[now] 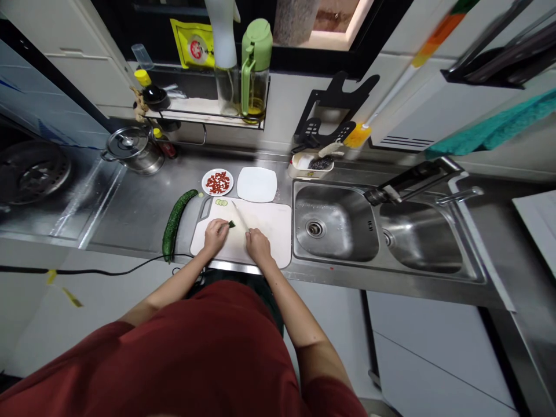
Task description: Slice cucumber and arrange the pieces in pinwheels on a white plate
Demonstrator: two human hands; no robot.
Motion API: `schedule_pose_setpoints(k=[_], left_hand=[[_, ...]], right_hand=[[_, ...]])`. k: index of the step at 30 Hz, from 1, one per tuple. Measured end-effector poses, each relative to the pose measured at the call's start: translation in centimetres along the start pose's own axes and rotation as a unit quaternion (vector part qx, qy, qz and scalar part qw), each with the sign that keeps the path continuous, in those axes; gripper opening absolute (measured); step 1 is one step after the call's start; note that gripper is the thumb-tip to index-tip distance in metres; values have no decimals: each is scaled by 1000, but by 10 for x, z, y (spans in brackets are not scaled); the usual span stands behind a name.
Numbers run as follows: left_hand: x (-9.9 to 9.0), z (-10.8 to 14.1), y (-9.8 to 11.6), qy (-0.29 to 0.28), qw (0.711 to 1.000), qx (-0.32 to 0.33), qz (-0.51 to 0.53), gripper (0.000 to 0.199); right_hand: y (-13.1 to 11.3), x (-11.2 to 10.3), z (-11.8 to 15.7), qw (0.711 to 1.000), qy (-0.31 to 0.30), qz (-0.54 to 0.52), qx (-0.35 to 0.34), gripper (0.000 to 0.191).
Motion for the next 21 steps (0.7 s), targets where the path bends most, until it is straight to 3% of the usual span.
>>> schedule_pose_setpoints(k=[11, 21], left_hand=[[9, -3, -1, -19, 999, 31, 18, 18], [15, -4, 1, -51, 997, 52, 1, 20]], right_hand=[[-20, 16, -4, 996, -68, 49, 25, 31], [-28, 29, -8, 993, -81, 81, 16, 28]])
Point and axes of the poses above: each hand's wrist, its own z-axis away from the middle knuckle, its own x-axis out of the palm, y = z × x, the point moved 8 cm from there along -z, towards the middle knuckle, and after that the axes turned 9 degrees about -y, right-handed, at the moved point
